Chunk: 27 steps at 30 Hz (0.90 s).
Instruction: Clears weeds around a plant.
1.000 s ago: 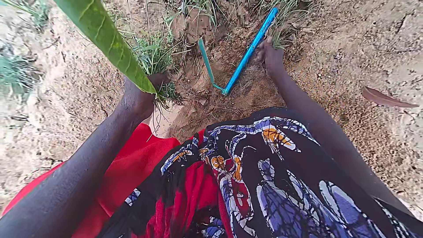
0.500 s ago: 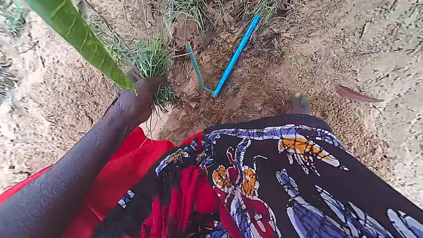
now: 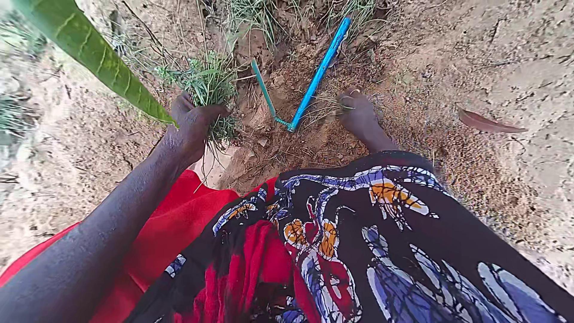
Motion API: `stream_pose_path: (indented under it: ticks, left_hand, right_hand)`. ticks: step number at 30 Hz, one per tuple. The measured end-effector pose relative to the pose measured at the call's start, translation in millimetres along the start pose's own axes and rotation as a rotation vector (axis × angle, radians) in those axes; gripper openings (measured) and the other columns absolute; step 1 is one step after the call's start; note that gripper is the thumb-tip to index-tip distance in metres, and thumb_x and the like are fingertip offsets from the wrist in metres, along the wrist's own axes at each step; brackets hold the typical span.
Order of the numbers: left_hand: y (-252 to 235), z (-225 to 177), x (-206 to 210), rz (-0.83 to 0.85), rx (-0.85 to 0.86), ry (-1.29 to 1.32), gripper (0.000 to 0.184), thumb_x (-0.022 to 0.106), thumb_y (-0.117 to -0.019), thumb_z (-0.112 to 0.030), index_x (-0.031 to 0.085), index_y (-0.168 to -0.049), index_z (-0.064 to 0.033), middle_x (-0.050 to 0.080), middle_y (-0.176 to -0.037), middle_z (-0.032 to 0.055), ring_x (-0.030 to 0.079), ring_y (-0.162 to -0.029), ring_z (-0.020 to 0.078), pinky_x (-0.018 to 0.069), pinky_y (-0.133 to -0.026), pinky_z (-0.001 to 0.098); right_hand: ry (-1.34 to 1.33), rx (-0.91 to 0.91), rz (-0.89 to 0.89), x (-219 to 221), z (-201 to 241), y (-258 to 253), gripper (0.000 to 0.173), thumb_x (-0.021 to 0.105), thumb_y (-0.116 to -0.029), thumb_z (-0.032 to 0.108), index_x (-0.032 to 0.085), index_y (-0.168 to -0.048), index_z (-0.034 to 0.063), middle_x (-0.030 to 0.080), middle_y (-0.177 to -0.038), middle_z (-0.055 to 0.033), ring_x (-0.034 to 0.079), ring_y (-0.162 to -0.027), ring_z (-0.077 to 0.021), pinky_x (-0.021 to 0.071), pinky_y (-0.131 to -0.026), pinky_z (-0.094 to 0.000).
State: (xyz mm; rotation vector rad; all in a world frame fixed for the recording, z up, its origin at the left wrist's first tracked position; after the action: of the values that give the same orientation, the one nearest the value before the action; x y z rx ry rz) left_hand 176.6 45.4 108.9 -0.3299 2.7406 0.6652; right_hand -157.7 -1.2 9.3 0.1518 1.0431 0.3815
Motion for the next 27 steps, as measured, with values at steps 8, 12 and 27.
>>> stream_pose_path:
  ticks: [8,12,27]
  left_hand:
    - [1,9,-12,-0.013,-0.075,-0.008,0.032,0.067,-0.0881,0.005,0.056,-0.116,-0.0076,0.067,-0.098,0.0006,0.068,-0.086,0.0075,0.0594,-0.075,0.0289]
    - [2,9,-14,-0.006,-0.063,0.030,0.031,0.067,-0.0861,0.006,0.057,-0.113,-0.0065,0.069,-0.093,-0.0003,0.069,-0.083,0.0067,0.0604,-0.073,0.0272]
    - [3,16,3,0.013,-0.102,0.039,0.045,0.066,-0.0816,0.007,0.053,-0.123,-0.0052,0.068,-0.102,0.0013,0.069,-0.088,0.0052,0.0605,-0.074,0.0245]
  right_hand:
    - [0.194,0.075,0.126,31,-10,-36,0.034,0.056,-0.0976,-0.005,0.059,-0.132,-0.0046,0.061,-0.130,-0.0308,0.062,-0.120,-0.0495,0.0508,-0.096,-0.0637]
    - [-0.009,0.083,-0.024,17,-23,-23,0.033,0.058,-0.0954,-0.007,0.063,-0.128,-0.0063,0.061,-0.129,-0.0315,0.062,-0.119,-0.0481,0.0496,-0.101,-0.0610]
    - [-0.531,0.228,-0.170,16,-17,-44,0.036,0.054,-0.1074,0.015,0.060,-0.138,-0.0029,0.069,-0.118,-0.0295,0.066,-0.112,-0.0436,0.0481,-0.101,-0.0592]
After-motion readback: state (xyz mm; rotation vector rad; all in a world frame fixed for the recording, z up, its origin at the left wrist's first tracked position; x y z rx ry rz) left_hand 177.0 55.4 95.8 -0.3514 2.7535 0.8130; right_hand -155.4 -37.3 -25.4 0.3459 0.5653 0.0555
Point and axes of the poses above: each hand's wrist, its own y-axis away from the middle knuckle, its own x-axis out of the palm, z = x × y, the point moved 10 cm from there along -y, towards the middle knuckle
